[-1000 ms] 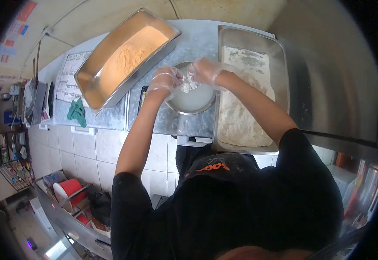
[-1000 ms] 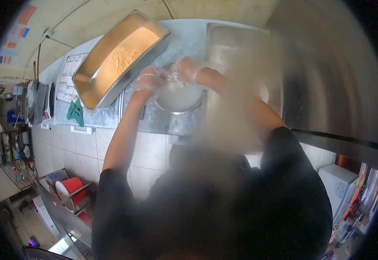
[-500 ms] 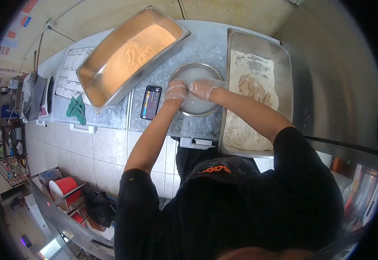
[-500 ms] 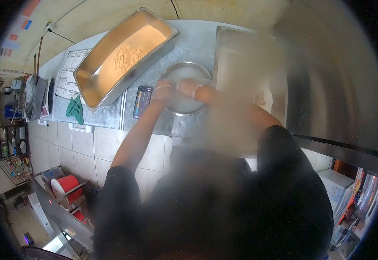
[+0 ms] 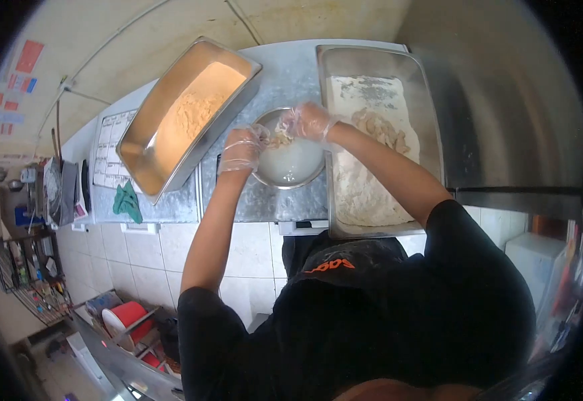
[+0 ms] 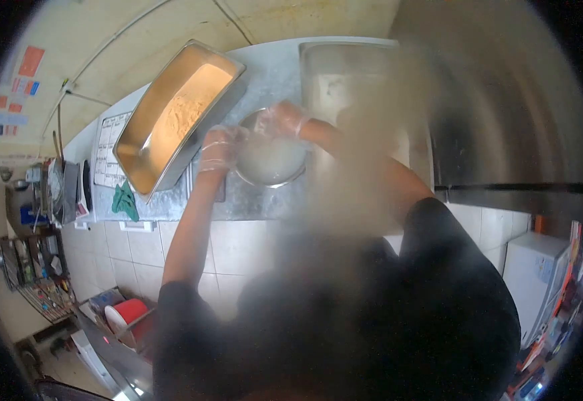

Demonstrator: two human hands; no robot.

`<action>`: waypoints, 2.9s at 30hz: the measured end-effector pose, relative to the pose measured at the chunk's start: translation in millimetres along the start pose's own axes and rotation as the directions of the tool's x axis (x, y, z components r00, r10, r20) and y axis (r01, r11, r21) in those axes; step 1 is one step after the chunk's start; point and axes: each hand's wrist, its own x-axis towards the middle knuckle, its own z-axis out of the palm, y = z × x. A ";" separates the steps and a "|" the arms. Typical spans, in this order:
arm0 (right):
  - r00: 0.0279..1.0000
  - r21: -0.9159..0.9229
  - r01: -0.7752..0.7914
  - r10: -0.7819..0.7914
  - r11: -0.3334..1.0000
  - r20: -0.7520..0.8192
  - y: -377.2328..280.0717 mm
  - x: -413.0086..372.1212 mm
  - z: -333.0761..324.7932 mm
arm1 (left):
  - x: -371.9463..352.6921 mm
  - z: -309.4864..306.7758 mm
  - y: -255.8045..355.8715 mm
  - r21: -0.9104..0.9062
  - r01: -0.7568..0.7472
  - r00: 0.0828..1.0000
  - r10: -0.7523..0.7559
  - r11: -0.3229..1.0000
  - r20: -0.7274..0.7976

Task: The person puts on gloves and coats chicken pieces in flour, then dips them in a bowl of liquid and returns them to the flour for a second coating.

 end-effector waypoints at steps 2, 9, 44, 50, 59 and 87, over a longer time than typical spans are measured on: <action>0.999 0.030 -0.035 0.036 0.999 -0.018 -14.0 -13.1 -37.9 | 9.6 -25.8 32.4 0.037 -0.072 0.997 0.071 0.997 0.012; 0.970 -0.041 -0.241 0.240 0.970 -0.029 -29.8 -107.8 -166.5 | 43.5 -17.8 144.5 -0.174 -0.273 0.961 0.261 0.946 -0.092; 0.652 0.508 -0.735 0.673 0.450 0.348 51.4 -326.9 -65.0 | -59.9 203.6 206.5 -0.097 -0.001 0.635 0.076 0.995 0.769; 0.676 0.786 -0.570 0.679 0.238 0.285 19.8 -319.7 -86.9 | -62.2 218.1 196.7 -0.099 -0.096 0.604 0.137 0.990 0.785; 0.781 -0.594 -0.334 0.568 0.732 0.261 106.2 -348.0 -19.6 | -33.2 159.4 209.7 -0.059 0.164 0.581 -0.048 0.985 0.813; 0.828 -0.646 -0.331 0.539 0.688 0.150 46.4 -343.3 -57.3 | -60.2 227.0 182.0 -0.102 -0.079 0.845 0.121 0.992 0.520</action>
